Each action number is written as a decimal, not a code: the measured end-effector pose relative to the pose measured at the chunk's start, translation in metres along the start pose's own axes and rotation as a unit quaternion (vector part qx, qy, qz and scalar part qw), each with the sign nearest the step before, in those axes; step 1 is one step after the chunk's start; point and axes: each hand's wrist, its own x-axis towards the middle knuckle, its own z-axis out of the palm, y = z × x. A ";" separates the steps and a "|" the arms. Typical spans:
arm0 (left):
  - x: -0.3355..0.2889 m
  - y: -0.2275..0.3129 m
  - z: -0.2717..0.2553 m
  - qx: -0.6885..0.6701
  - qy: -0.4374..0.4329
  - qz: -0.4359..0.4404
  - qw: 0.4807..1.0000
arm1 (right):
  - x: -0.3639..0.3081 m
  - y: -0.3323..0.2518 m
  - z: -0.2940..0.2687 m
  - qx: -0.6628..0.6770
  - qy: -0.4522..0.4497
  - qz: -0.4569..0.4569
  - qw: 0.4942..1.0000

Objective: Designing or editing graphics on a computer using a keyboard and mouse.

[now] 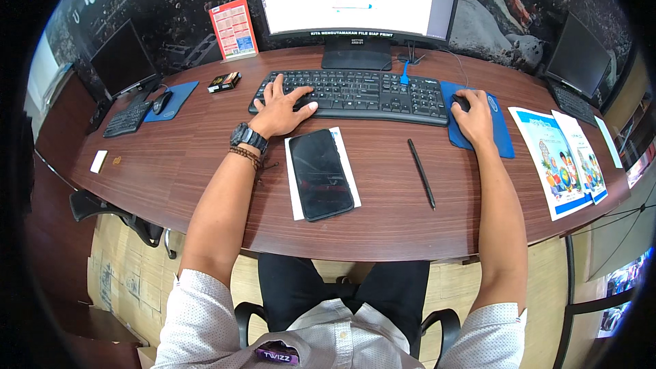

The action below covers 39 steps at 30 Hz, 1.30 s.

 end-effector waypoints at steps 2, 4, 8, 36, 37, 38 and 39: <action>0.005 -0.002 0.005 -0.002 0.006 -0.003 1.000 | -0.001 0.004 0.001 0.006 0.002 -0.005 1.000; 0.008 -0.015 0.011 -0.061 0.135 -0.002 0.989 | 0.000 0.001 0.002 0.015 -0.002 -0.015 1.000; 0.009 -0.018 0.013 -0.053 0.182 -0.025 0.982 | 0.000 -0.001 -0.001 0.024 -0.003 -0.027 0.999; 0.004 -0.009 0.013 -0.038 0.154 -0.005 0.987 | -0.001 -0.005 -0.002 0.017 -0.009 -0.006 1.000; 0.004 -0.007 0.012 -0.038 0.155 -0.004 0.987 | -0.001 -0.004 -0.002 0.017 -0.010 -0.005 1.000; 0.003 -0.005 0.011 -0.033 0.149 -0.009 0.988 | -0.001 -0.004 -0.002 0.017 -0.011 -0.003 1.000; 0.003 -0.006 0.010 -0.027 0.144 -0.015 0.989 | -0.001 -0.005 -0.002 0.018 -0.010 -0.005 1.000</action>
